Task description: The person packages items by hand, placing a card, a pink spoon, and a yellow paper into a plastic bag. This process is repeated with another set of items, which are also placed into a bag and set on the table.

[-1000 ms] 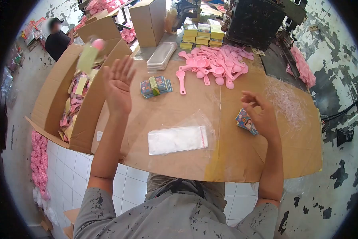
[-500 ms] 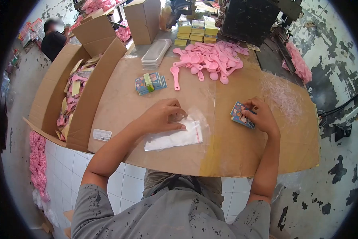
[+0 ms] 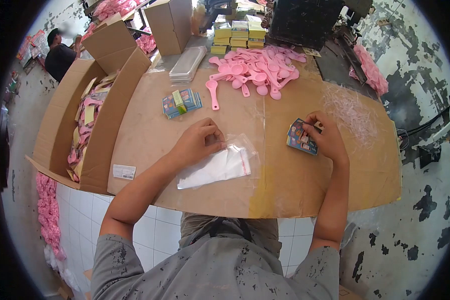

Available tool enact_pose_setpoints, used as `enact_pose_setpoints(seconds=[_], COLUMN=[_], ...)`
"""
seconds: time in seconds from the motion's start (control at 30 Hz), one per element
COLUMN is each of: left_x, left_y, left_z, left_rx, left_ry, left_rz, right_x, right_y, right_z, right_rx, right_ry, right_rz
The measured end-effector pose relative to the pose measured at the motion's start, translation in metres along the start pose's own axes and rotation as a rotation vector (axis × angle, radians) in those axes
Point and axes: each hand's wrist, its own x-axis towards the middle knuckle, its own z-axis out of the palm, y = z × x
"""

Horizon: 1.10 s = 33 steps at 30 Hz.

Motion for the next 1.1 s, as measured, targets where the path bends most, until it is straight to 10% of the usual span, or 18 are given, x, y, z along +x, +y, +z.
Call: enact_pose_setpoints(seconds=[0.23,0.33,0.63,0.93,1.1], left_x=[0.002,0.001,0.001,-0.004,-0.006], left_y=[-0.001,0.01,0.021,0.031,0.04], left_z=[0.01,0.0,-0.005,-0.002,-0.006], left_rx=[-0.961,-0.908,-0.894,-0.668,-0.576], left_ry=[-0.047,-0.063,-0.034,-0.074,-0.141], left_rz=[-0.201,-0.198,-0.217,-0.155,-0.085], right_x=[-0.005,-0.007,-0.012,-0.011,-0.02], right_y=[-0.035,-0.049,-0.068,-0.071,-0.105], right_z=[0.05,0.066,0.079,0.074,0.094], right_rx=[0.481,0.402,0.817,0.211,0.812], right_ry=[0.053,-0.122,-0.014,-0.153,-0.024], right_rz=[0.072,-0.226,-0.027,-0.444,-0.034])
